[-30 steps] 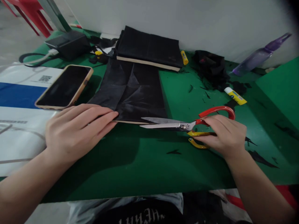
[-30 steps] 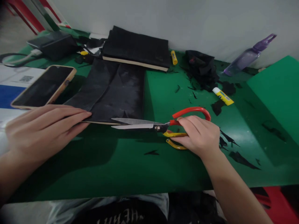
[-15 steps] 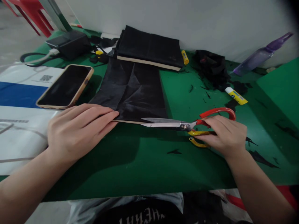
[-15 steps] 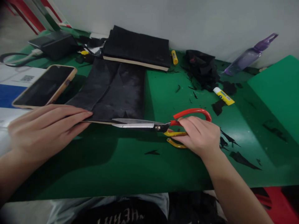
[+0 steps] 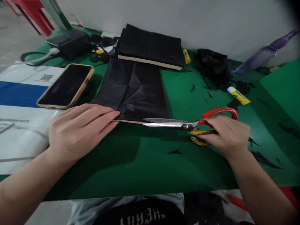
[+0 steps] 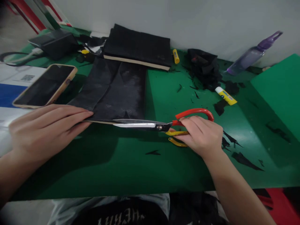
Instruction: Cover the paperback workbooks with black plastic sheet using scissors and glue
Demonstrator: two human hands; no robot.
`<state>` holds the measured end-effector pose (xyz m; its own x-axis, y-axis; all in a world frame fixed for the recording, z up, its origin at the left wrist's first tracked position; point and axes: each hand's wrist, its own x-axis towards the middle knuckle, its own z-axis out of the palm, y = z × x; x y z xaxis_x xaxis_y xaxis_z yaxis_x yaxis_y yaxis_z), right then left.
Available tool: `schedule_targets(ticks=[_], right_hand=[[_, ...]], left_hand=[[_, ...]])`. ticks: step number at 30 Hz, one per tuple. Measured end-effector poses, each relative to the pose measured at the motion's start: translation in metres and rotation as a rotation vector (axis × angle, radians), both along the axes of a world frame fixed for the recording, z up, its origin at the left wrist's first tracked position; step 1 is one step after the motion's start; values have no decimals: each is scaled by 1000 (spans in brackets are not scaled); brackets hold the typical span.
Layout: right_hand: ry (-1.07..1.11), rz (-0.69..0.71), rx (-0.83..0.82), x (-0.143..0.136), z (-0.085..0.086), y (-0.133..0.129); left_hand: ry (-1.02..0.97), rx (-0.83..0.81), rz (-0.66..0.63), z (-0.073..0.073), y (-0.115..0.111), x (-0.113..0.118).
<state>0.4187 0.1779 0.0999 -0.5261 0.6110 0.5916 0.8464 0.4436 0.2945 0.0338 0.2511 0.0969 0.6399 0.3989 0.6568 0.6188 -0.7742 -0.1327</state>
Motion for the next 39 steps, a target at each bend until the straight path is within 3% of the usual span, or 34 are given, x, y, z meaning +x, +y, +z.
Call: schedule_targets(ticks=[8,13,20,27,32,39], right_hand=[[20,9,40,3,-3,1],[186,4,80,0,-6,5],[358,-153,-75,-2,-2,8],[624,-256,-334,-3,-8,4],[422,-281,-312,-7,0,1],[227,-160,-215,-10,-2,1]], left_hand=[[1,4,-9,0,-1,1],[3,-20,5,1,-1,2],[11,-3,1,-1,0,2],[-7,-29,0,2,-1,2],[-9,-24,-7,1,-1,2],[-38,-34,0,1,-1,4]])
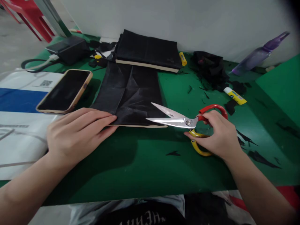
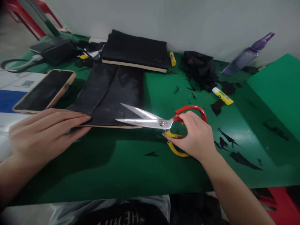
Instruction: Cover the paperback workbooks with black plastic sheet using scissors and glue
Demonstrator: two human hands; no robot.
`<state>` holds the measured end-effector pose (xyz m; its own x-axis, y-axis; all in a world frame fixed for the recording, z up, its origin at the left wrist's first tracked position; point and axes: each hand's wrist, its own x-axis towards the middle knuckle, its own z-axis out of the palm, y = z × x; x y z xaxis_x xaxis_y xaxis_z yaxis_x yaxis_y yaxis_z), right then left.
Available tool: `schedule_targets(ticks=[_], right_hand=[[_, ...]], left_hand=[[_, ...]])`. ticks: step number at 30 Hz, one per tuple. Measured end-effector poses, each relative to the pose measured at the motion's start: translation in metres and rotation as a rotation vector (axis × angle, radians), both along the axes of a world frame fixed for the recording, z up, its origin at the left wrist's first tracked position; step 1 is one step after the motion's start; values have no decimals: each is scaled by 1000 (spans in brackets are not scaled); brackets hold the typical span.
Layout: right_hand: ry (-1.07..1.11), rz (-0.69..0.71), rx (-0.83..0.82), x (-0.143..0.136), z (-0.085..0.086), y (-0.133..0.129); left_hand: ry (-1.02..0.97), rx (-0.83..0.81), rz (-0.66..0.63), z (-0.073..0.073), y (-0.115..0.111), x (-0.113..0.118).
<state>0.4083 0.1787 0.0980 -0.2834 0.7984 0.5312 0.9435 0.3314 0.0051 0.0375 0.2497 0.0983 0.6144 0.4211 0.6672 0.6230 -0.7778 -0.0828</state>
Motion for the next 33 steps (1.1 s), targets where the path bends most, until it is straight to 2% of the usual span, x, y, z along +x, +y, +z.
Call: schedule_targets(ticks=[5,15,20,29,33], right_hand=[[-69,49,-10,-4,0,-2],[-178,66,97,1,1,-2],[-197,95,135,0,1,-2],[-189,64,136,-6,0,-3],[-161,142,190,-3,3,-3]], left_hand=[[-40,-22,19,-1,1,1],[-16,-6,-8,1,3,1],[-7,-10,-16,1,2,1],[-4,-8,-23,0,3,1],[-2,-12,-13,1,2,0]])
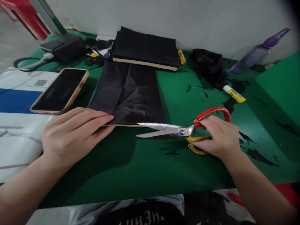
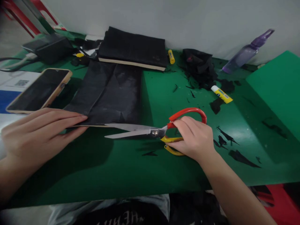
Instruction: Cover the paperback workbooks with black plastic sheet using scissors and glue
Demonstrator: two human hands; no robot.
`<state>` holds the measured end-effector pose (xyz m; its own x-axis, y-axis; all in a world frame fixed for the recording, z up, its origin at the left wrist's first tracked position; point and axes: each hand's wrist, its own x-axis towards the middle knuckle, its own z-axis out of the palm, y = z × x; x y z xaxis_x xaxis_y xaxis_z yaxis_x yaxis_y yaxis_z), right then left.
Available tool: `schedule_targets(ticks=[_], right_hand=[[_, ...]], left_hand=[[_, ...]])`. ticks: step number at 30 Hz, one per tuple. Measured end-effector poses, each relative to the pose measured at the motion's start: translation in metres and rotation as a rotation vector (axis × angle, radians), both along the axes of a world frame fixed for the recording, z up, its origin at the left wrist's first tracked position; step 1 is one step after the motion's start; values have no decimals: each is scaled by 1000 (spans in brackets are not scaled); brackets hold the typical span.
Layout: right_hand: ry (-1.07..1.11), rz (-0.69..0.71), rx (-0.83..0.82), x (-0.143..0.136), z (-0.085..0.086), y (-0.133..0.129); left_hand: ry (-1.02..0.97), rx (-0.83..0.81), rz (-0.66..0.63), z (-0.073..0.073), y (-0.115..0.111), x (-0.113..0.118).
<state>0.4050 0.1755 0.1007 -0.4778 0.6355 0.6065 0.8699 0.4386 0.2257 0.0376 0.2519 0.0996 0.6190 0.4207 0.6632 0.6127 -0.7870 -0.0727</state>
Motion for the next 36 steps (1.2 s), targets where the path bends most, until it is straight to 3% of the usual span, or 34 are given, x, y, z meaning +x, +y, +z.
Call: schedule_targets(ticks=[3,11,19,36], right_hand=[[1,31,24,6,3,0],[8,-74,-35,27,5,-3],[-85,-11,8,18,6,1],[-62,-35,-45,5,1,3]], left_hand=[[1,6,5,0,0,0],[-4,-1,10,-2,-1,-1],[-12,-9,-8,-1,-1,0],[13,10,-21,-1,-1,1]])
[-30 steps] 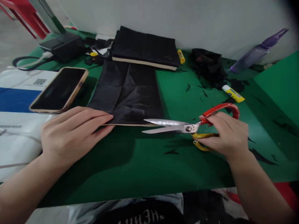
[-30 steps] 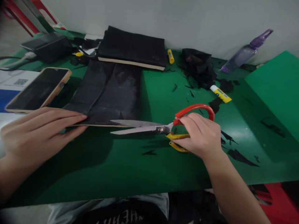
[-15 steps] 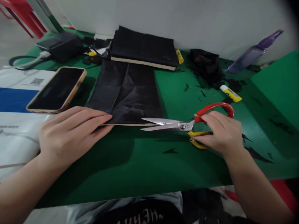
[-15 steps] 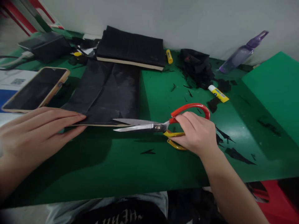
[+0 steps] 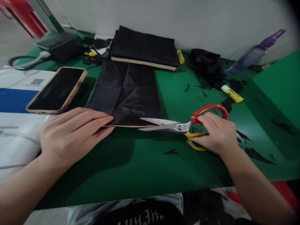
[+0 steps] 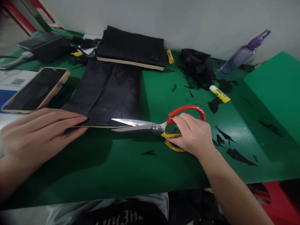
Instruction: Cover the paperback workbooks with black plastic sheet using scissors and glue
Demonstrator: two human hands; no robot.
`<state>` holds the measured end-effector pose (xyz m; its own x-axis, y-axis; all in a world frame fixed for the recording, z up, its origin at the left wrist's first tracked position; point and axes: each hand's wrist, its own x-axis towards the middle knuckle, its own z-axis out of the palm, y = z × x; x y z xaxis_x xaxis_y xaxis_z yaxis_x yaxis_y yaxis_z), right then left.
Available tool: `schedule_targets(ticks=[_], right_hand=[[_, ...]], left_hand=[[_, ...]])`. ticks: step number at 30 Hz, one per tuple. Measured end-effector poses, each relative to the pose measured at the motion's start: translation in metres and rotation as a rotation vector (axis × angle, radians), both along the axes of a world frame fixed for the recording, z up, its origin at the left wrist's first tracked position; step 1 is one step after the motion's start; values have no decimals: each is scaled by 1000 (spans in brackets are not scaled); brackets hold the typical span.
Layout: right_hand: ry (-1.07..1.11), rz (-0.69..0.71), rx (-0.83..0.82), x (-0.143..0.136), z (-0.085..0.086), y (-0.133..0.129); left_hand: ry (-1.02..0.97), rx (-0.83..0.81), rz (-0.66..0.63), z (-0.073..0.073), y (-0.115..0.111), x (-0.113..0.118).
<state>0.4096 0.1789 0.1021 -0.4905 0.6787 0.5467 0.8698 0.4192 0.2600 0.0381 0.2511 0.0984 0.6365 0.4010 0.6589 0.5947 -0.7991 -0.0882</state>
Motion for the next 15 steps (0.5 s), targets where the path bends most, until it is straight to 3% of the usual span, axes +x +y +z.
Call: schedule_targets(ticks=[15], right_hand=[[-57,17,38,0,0,2]], left_hand=[[-26,-18,-11,-1,-1,1]])
